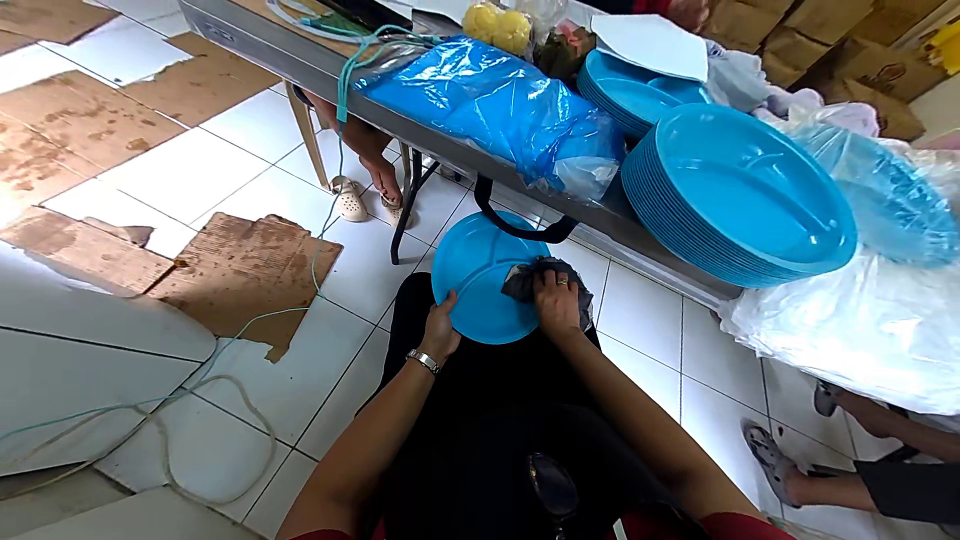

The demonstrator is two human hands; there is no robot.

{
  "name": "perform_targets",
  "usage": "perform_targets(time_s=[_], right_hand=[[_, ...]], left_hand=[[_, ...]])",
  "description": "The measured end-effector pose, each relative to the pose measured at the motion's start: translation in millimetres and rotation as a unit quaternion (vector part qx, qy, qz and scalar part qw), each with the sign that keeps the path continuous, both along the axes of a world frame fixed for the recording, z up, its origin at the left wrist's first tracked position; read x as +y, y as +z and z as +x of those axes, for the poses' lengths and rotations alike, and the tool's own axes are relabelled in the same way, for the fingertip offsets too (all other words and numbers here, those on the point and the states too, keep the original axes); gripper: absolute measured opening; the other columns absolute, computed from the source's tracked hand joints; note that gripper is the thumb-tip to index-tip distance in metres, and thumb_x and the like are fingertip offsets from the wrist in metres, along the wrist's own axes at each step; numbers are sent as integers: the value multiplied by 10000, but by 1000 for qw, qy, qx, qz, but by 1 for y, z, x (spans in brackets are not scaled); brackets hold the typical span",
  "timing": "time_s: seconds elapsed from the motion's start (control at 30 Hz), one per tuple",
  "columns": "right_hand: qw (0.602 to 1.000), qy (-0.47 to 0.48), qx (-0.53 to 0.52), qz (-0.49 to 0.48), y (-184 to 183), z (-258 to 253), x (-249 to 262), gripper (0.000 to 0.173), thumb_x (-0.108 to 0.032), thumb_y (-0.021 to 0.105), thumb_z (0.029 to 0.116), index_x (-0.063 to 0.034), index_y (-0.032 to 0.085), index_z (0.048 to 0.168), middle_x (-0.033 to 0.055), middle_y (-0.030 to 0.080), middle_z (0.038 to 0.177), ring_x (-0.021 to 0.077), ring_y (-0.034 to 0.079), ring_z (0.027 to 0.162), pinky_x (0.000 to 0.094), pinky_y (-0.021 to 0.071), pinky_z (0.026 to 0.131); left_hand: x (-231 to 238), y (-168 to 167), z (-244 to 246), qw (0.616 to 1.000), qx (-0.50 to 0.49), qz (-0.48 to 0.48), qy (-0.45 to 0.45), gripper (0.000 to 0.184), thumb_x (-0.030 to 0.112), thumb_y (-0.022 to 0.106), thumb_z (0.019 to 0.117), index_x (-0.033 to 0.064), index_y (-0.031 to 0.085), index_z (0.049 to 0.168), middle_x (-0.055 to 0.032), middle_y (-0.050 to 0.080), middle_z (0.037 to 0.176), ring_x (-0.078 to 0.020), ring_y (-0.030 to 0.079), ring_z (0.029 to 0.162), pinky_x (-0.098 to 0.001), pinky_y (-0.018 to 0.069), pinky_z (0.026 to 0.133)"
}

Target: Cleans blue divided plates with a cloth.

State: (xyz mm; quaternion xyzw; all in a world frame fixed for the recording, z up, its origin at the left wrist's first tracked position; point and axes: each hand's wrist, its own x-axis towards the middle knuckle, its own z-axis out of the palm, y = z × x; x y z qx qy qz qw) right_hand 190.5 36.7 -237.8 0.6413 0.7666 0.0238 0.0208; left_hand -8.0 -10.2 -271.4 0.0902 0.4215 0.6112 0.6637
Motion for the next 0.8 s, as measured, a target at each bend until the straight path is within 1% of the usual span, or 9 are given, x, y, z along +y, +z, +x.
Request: perform_targets(time_s=[0.17, 0.23, 0.33, 0.4, 0.47, 0.53, 0.6, 0.7, 0.8], right_hand=[[997, 21, 10, -77, 6, -19, -38, 384, 63, 476, 949, 66, 630, 1301, 318, 538, 1406, 500, 503, 1322, 639, 435, 1016], [988, 53, 48, -136, 9, -32, -51, 372, 44, 487, 947, 55, 641, 1286, 303, 524, 1429, 495, 472, 1354, 638, 422, 1041], [950, 132, 153, -237, 12, -49, -54, 441, 64, 552, 876, 25, 646, 1305, 263, 498, 1483, 440, 470, 1376, 584, 408, 1102], [907, 166, 293, -253, 13, -50, -54, 428, 96, 533, 871, 55, 660, 1278, 279, 581, 1355, 394, 563, 1262, 506, 443, 1082], [893, 146, 397, -156, 16, -46, -57, 353, 78, 539, 889, 73, 686, 1210, 263, 646, 1212, 347, 627, 1143, 451, 497, 1021], [924, 92, 371, 27, 28, -37, -55, 388, 100, 545, 860, 48, 704, 1210, 260, 667, 1188, 392, 646, 1127, 508, 532, 981], [949, 41, 280, 138, 39, -18, -37, 442, 100, 560, 843, 14, 695, 1255, 288, 649, 1216, 474, 624, 1140, 601, 523, 934], [974, -51, 185, 121, 30, 8, -10, 389, 35, 598, 885, 28, 674, 1267, 305, 600, 1293, 506, 553, 1237, 650, 464, 978], [984, -108, 144, 16, 19, 3, -10, 364, -51, 572, 927, 84, 629, 1261, 309, 558, 1375, 472, 516, 1318, 579, 441, 1064]], left_hand=[[2, -9, 1, 998, -32, 41, 33, 398, 268, 269, 1135, 41, 470, 1393, -149, 650, 1209, -221, 658, 1095, -411, 551, 945], [3, -9, 2, 997, -40, 42, 41, 411, 290, 249, 1136, 55, 471, 1390, -140, 652, 1206, -220, 658, 1094, -411, 553, 940], [1, -3, 1, 1000, 4, -8, 27, 412, 321, 313, 1127, 52, 500, 1378, -129, 663, 1164, -193, 667, 1034, -374, 560, 890], [-2, -4, -1, 999, 32, -16, -13, 397, 318, 341, 1124, 30, 515, 1334, -121, 670, 1071, -181, 675, 939, -363, 571, 828], [-1, -5, 0, 999, 32, 4, -36, 343, 258, 327, 1127, 5, 520, 1256, -107, 671, 988, -169, 674, 883, -350, 575, 803], [-2, 2, 1, 998, 38, 1, -50, 337, 196, 339, 1126, -30, 477, 1334, -150, 667, 1097, -194, 684, 975, -364, 581, 866], [-5, 11, 2, 994, 60, -25, -86, 360, 198, 370, 1122, -29, 442, 1392, -169, 663, 1148, -201, 695, 1001, -363, 589, 871], [-13, 14, 9, 986, 75, -37, -142, 363, 200, 392, 1118, -18, 422, 1406, -169, 675, 1127, -206, 709, 975, -361, 601, 844], [-16, 12, 15, 984, 85, -31, -156, 353, 173, 410, 1111, -24, 426, 1403, -170, 675, 1125, -203, 710, 968, -360, 603, 841]])
